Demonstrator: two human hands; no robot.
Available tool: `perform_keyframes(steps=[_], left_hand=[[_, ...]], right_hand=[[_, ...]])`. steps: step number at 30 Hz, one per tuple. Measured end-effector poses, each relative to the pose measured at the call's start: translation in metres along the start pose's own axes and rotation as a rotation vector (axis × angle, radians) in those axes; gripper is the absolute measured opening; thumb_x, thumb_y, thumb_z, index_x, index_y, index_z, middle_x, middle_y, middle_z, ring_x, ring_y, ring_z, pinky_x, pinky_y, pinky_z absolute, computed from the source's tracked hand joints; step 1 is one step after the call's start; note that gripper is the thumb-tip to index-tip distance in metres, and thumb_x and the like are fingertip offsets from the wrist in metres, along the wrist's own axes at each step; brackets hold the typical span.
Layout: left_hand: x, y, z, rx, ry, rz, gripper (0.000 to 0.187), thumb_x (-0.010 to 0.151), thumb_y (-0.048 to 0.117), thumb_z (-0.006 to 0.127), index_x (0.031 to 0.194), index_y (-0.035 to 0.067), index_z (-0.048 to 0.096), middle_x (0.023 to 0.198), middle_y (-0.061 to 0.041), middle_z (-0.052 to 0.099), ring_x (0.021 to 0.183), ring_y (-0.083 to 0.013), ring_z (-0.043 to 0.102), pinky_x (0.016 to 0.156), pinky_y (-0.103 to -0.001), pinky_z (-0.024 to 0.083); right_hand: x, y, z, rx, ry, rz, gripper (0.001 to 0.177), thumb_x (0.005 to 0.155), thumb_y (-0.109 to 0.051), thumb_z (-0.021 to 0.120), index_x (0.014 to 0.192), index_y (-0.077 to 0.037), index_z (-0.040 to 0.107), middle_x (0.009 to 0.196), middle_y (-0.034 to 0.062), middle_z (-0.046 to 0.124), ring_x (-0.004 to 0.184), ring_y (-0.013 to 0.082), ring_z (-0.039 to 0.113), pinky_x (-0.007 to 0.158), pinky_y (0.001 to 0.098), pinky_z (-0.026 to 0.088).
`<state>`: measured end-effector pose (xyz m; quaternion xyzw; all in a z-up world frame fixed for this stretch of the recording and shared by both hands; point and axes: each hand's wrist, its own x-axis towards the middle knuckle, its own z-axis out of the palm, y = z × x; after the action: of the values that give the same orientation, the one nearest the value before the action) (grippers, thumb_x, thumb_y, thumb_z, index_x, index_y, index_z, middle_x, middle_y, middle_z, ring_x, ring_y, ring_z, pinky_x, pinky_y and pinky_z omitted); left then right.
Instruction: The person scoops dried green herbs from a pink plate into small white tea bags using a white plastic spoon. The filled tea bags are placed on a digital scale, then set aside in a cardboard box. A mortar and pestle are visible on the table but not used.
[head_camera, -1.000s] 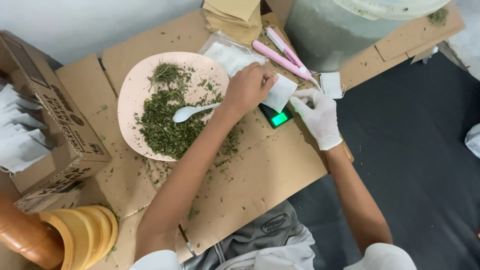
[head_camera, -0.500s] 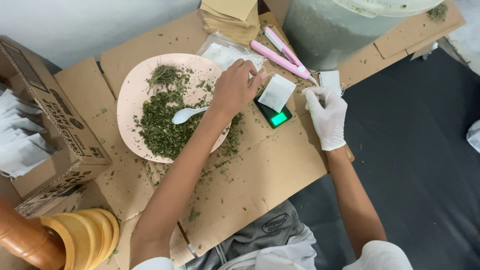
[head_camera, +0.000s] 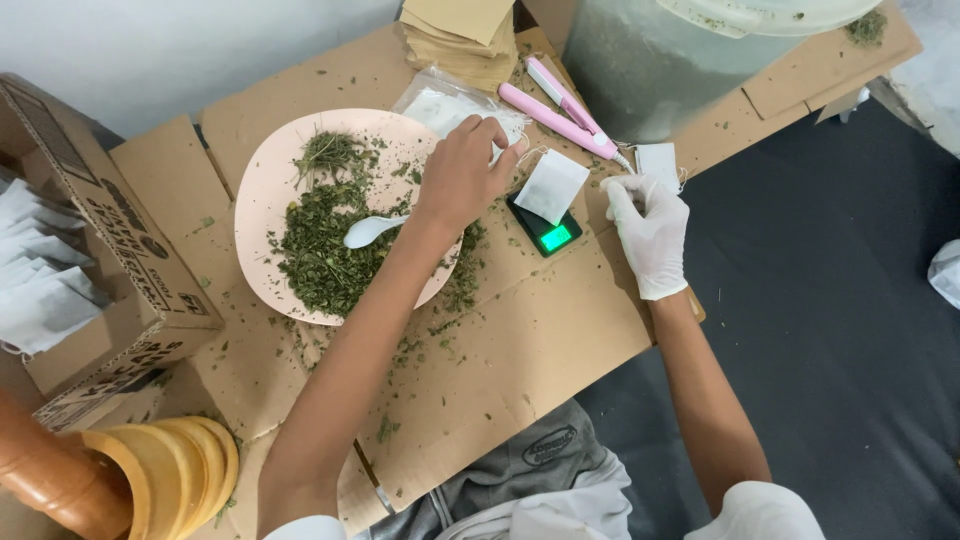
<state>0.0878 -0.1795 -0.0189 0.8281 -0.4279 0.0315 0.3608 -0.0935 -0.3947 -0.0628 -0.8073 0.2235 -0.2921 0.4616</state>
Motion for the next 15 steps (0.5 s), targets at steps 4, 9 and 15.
perform_keyframes(steps=[4, 9, 15], left_hand=[[-0.001, -0.004, 0.002, -0.001, -0.003, -0.001, 0.027, 0.109, 0.030, 0.060, 0.106, 0.004, 0.068, 0.084, -0.010, 0.056, 0.073, -0.0394, 0.075, 0.055, -0.052, 0.060], [0.001, -0.007, 0.005, 0.004, -0.026, -0.022, 0.032, 0.109, 0.036, 0.061, 0.105, 0.004, 0.068, 0.083, -0.009, 0.057, 0.071, -0.0377, 0.075, 0.054, -0.051, 0.060], [0.001, -0.007, 0.003, -0.023, -0.036, -0.015, 0.032, 0.109, 0.032, 0.060, 0.106, 0.002, 0.068, 0.083, -0.010, 0.056, 0.071, -0.0374, 0.075, 0.054, -0.050, 0.059]], right_hand=[[0.000, -0.002, 0.000, 0.000, -0.008, 0.026, 0.009, 0.106, -0.012, 0.075, 0.110, -0.013, 0.083, 0.075, 0.0038, 0.075, 0.071, 0.0111, 0.068, 0.069, 0.0270, 0.054], [0.000, -0.006, 0.001, -0.004, -0.011, 0.051, 0.010, 0.105, -0.014, 0.074, 0.110, -0.016, 0.084, 0.076, 0.0027, 0.076, 0.070, 0.0102, 0.067, 0.070, 0.0267, 0.053], [-0.003, -0.010, 0.001, 0.025, -0.030, 0.020, 0.016, 0.106, -0.012, 0.073, 0.120, -0.013, 0.082, 0.079, 0.0046, 0.077, 0.071, 0.0111, 0.068, 0.070, 0.0266, 0.053]])
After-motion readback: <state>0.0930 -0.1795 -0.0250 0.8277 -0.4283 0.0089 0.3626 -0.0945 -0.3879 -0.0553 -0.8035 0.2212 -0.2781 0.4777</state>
